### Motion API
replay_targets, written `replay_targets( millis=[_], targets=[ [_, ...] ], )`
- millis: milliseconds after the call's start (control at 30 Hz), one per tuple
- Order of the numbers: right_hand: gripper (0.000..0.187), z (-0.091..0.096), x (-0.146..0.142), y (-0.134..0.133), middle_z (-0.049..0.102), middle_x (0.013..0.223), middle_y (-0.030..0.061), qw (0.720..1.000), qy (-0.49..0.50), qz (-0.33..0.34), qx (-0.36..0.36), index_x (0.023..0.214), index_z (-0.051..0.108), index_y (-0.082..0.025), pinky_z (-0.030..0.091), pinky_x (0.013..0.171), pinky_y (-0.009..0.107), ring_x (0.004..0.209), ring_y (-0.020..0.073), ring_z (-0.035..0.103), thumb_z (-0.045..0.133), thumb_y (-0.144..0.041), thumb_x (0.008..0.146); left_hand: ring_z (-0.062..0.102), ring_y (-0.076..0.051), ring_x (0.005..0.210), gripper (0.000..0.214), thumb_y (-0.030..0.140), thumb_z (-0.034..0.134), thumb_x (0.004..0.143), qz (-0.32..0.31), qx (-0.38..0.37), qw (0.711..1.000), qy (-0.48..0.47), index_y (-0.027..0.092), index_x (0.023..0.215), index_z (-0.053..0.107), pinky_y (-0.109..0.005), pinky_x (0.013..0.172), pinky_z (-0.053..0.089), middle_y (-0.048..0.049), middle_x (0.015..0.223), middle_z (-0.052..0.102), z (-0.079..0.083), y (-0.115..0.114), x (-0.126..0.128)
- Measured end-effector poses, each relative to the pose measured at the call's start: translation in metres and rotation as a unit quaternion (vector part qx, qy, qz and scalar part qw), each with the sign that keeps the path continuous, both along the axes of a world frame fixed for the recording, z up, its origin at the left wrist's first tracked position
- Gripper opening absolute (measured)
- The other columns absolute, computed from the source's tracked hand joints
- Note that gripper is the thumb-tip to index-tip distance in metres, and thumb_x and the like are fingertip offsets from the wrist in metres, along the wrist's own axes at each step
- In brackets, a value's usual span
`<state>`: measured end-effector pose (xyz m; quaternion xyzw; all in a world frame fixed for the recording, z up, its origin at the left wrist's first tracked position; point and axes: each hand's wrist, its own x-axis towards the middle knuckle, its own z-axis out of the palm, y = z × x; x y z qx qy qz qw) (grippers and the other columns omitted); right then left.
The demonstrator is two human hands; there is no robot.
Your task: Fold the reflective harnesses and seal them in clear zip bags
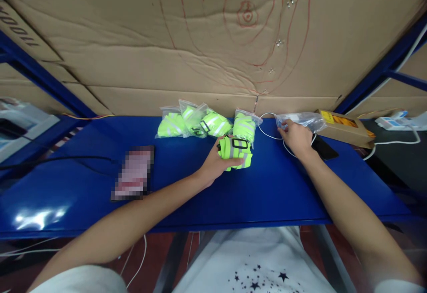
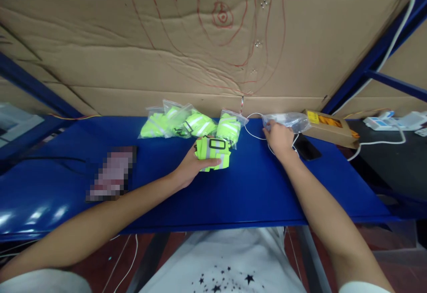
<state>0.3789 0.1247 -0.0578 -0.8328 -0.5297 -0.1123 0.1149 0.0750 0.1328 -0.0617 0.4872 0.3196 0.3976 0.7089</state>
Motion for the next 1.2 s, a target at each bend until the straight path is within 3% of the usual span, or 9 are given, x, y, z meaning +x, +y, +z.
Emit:
replay_targets(
  millis=[100,167,267,367,433,533,667,967,1200],
  targets=[
    [0.054,-0.006,0.003,0.0,0.07,0.124,0.0262,1.0,0.002,-0.012,0.009,0.138,0.058,-0.01,0.047,0.096,0.054,0.114,0.0412,0.067,0.061,-0.045,0.096,0.072,-0.027,0.103,0.087,0.019,0.1,0.048,0.003,-0.012,1.0,0.012,0.019,0.125,0.059,-0.042,0.093,0.056,-0.0059,0.111,0.075,-0.003,0.002,0.0],
    [0.049,-0.008,0.007,0.001,0.068,0.126,0.0288,1.0,0.016,-0.015,0.014,0.132,0.062,-0.007,0.047,0.095,0.053,0.117,0.0428,0.066,0.062,-0.039,0.095,0.073,-0.028,0.103,0.089,0.02,0.101,0.048,0.003,-0.013,1.0,0.017,0.018,0.127,0.059,-0.043,0.092,0.057,-0.0072,0.112,0.075,-0.004,0.003,0.0],
    [0.031,-0.005,0.01,0.003,0.075,0.108,0.0217,0.998,0.054,-0.007,0.035,0.113,0.071,-0.012,0.051,0.087,0.043,0.101,0.0354,0.071,0.056,-0.033,0.097,0.073,-0.029,0.104,0.087,0.02,0.101,0.048,0.004,-0.013,1.0,0.014,0.017,0.125,0.06,-0.045,0.094,0.057,-0.0079,0.111,0.076,-0.004,0.002,0.0],
    [0.035,0.006,0.0,0.001,0.076,0.106,0.0145,0.992,0.082,0.013,0.095,0.121,0.067,-0.015,0.053,0.082,0.034,0.091,0.0251,0.071,0.043,-0.033,0.103,0.074,-0.03,0.106,0.085,0.017,0.101,0.047,-0.018,-0.006,1.0,-0.011,0.018,0.12,0.058,-0.046,0.096,0.057,-0.0076,0.111,0.077,0.001,-0.001,-0.001],
    [0.036,0.013,-0.019,-0.006,0.073,0.114,0.0129,0.98,0.086,0.055,0.168,0.128,0.063,-0.015,0.053,0.084,0.032,0.091,0.0217,0.07,0.043,-0.03,0.103,0.074,-0.031,0.107,0.084,0.014,0.1,0.048,-0.045,0.006,0.998,-0.036,0.019,0.119,0.057,-0.046,0.096,0.058,-0.0073,0.113,0.077,0.005,-0.004,-0.002],
    [0.028,0.015,-0.057,-0.024,0.072,0.106,0.0107,0.929,0.08,0.22,0.287,0.119,0.068,-0.017,0.055,0.085,0.036,0.091,0.0235,0.067,0.052,-0.029,0.099,0.074,-0.031,0.108,0.08,0.012,0.099,0.052,-0.073,0.02,0.995,-0.061,0.02,0.119,0.057,-0.047,0.096,0.058,-0.0071,0.114,0.076,0.009,-0.008,-0.003],
    [0.034,0.009,-0.096,-0.045,0.072,0.11,0.0105,0.89,0.065,0.364,0.269,0.128,0.067,-0.02,0.056,0.083,0.039,0.098,0.026,0.069,0.053,-0.018,0.097,0.072,-0.029,0.109,0.081,0.012,0.099,0.052,-0.038,0.022,0.996,-0.079,0.02,0.122,0.058,-0.045,0.098,0.056,-0.0062,0.116,0.075,0.007,-0.012,-0.002],
    [0.037,0.0,-0.104,-0.048,0.07,0.116,0.011,0.855,0.164,0.411,0.27,0.138,0.059,-0.024,0.058,0.091,0.04,0.105,0.0246,0.069,0.05,-0.019,0.103,0.072,-0.029,0.107,0.064,0.02,0.097,0.06,-0.011,-0.001,0.997,-0.071,0.017,0.117,0.069,-0.043,0.098,0.055,-0.0072,0.112,0.077,0.007,-0.007,0.0],
    [0.041,-0.002,-0.111,-0.052,0.066,0.12,0.0114,0.84,0.175,0.444,0.26,0.142,0.059,-0.021,0.057,0.094,0.034,0.109,0.0214,0.067,0.052,-0.015,0.102,0.07,-0.027,0.108,0.074,0.019,0.098,0.057,0.029,0.028,0.998,-0.048,0.017,0.121,0.061,-0.046,0.1,0.053,-0.0079,0.114,0.074,0.0,0.0,0.001]
  ],
)
